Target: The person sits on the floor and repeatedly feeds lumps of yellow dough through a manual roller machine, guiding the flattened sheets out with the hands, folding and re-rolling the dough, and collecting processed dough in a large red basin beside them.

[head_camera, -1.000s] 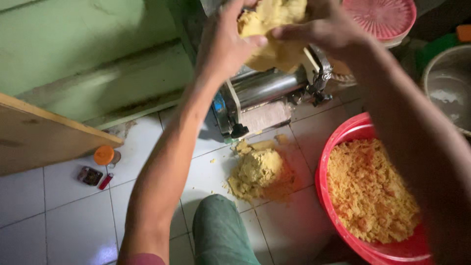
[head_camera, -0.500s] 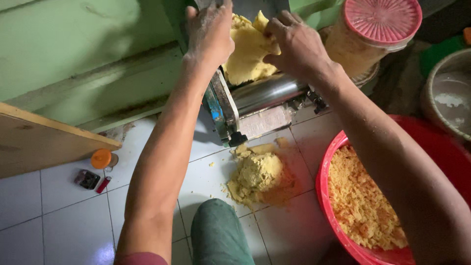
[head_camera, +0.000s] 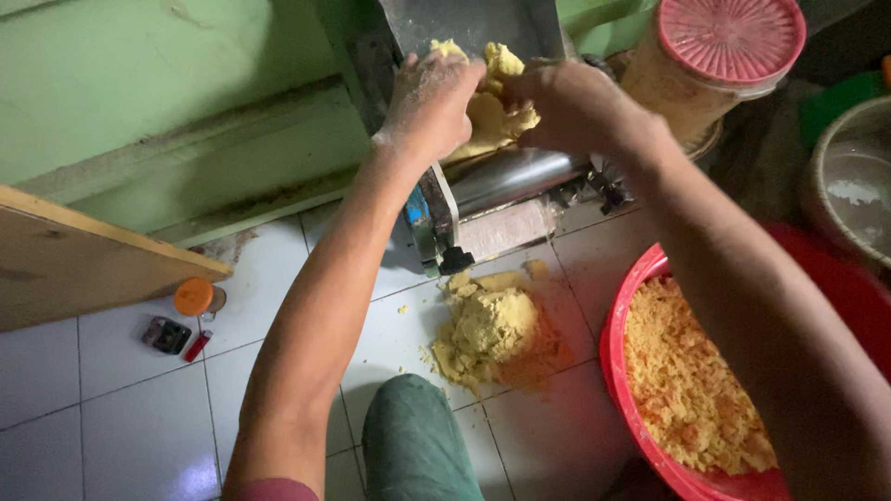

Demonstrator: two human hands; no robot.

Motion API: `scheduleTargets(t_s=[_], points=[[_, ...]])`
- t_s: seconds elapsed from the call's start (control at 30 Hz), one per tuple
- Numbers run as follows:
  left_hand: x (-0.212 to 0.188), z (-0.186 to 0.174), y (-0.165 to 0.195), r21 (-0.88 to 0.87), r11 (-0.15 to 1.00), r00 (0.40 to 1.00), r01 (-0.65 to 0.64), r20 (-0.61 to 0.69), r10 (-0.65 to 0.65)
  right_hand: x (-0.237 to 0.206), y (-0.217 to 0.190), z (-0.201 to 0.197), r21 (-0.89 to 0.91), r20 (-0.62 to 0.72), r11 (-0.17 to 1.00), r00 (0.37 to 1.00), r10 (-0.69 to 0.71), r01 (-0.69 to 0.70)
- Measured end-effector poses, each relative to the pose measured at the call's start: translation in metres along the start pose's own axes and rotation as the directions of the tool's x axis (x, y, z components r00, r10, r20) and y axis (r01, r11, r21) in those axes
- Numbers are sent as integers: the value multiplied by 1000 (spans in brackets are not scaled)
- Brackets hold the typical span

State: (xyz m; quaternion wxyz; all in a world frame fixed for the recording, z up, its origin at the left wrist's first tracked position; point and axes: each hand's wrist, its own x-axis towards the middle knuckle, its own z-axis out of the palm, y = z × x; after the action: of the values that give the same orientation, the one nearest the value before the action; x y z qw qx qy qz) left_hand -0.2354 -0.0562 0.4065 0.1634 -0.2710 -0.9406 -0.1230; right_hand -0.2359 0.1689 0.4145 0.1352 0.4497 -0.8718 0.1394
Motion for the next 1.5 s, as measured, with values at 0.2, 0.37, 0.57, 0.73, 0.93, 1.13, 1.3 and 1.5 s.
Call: scheduleTargets(t_s=[0.2,0.37,0.57,0.73,0.93,1.13,1.3,1.5], points=[[-5,11,-10,-104,994,959,-12,-283,-18,4,12,-9,-20,-118,974,968,223,-227],[7,22,-23,103,992,968,-73,-232,95,20,13,4,-258,18,921,951,307,-293],[14,29,-36,-8,995,991,-99,-87,98,5,26,6,-99,29,959,963,269,-265],[10,31,-35,50,986,950,-161,-264,169,-5,34,17,-72,-63,983,984,167,-172],[4,34,-31,-30,996,995,-88,-60,86,-6,33,31,-194,-68,966,984,162,-173],[4,33,-18,38,992,991,-121,-45,122,11,27,35,-142,79,951,955,287,-275],[-2,16,0,-7,1000,993,-18,119,19,-1,3,13,-122,143,963,956,255,-239],[-69,-15,51,-391,898,852,-202,-523,-36,-89,-65,-6,334,-412,917,841,350,-218]])
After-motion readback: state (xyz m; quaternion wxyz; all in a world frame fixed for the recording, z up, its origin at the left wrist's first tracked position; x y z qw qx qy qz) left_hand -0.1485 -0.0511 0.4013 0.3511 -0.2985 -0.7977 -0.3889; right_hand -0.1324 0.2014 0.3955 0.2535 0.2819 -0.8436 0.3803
